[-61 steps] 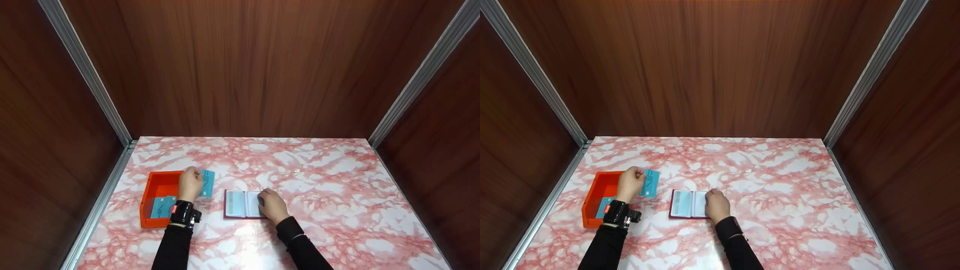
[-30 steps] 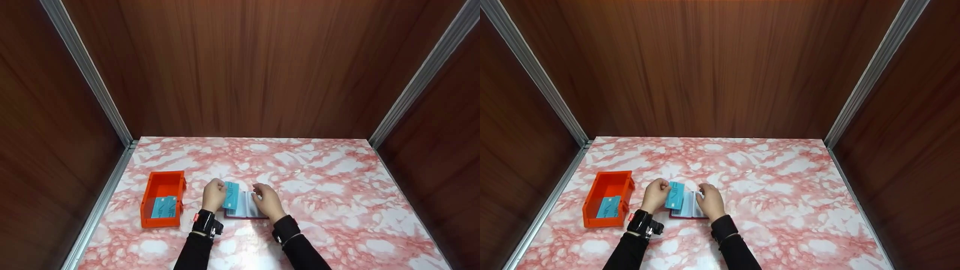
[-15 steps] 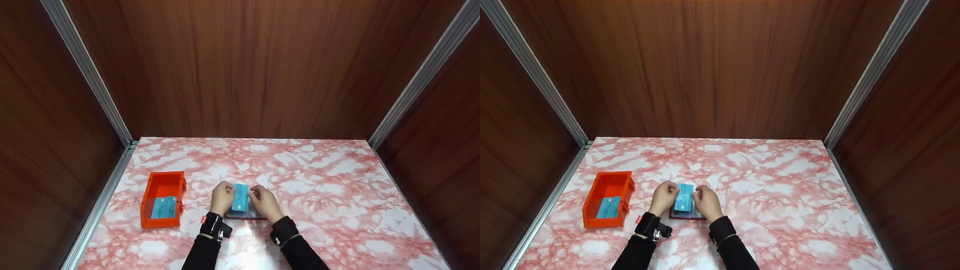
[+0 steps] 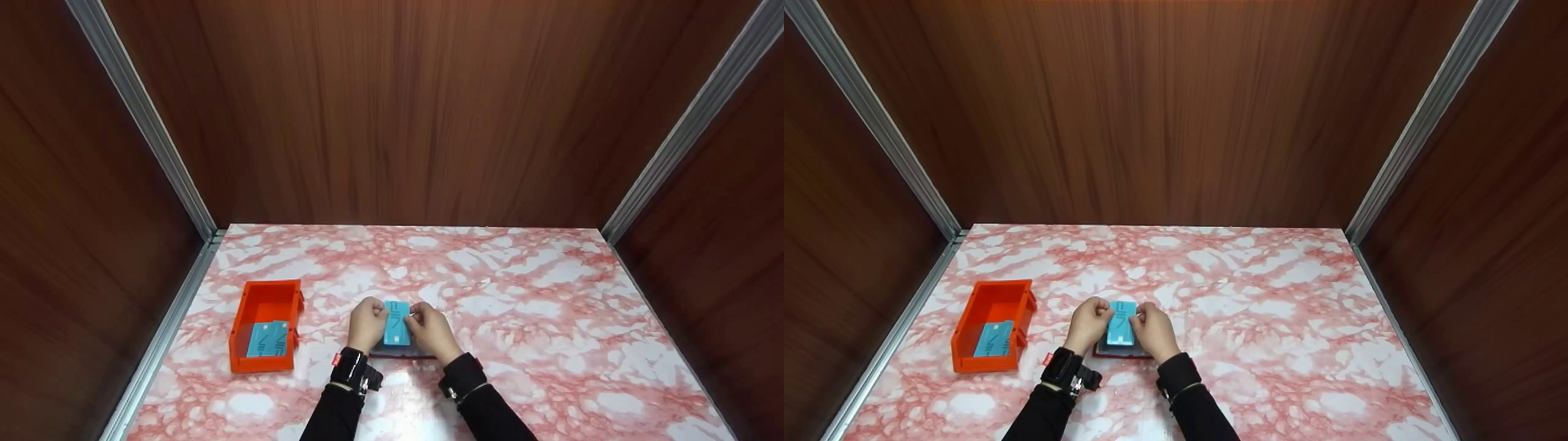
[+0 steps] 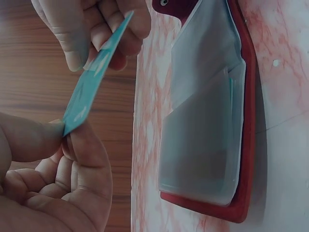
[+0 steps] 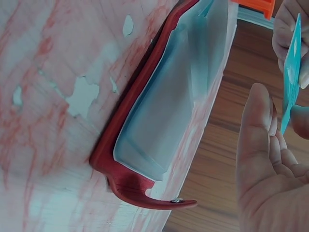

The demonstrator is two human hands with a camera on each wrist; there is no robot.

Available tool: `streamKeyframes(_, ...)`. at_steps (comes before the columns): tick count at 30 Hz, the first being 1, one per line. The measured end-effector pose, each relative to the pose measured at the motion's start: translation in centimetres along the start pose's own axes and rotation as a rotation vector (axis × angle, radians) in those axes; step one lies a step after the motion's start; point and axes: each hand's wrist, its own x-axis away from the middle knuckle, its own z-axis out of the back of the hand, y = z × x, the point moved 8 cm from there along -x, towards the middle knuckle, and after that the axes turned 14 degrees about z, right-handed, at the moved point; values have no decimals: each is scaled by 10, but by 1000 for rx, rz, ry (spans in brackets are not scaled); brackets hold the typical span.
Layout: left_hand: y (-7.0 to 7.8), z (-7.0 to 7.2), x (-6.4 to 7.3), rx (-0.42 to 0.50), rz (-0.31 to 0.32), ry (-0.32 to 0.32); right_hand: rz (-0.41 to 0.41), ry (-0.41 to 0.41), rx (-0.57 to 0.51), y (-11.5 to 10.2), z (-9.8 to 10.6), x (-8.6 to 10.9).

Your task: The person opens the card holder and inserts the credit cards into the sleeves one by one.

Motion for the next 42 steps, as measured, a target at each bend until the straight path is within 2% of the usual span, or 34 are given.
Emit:
streamKeyframes(12,-2,-3,-1,-10,10,-9,-26,-4,-120,1,0,1)
streamKeyframes(19,-4,-4,-2,-31,24,-22,-89,17,-199,8,2,-1)
streamKeyframes(22,-6,-1,-3,-36,22,-4,-107,33,-207,11,4,-1)
streamKeyframes(29,-20,9,-6,-57,36,66,-102,59,-140,24,10,-1)
streamKeyframes(35,-34,14,-8,-124,31,123,-121,49,-75,33,9,1)
streamKeyframes(38,-41,14,-8,-168,40,130,-124,49,-54,35,9,3)
streamKeyframes(42,-47,11,-8,-224,71,98,-113,46,-26,34,8,3)
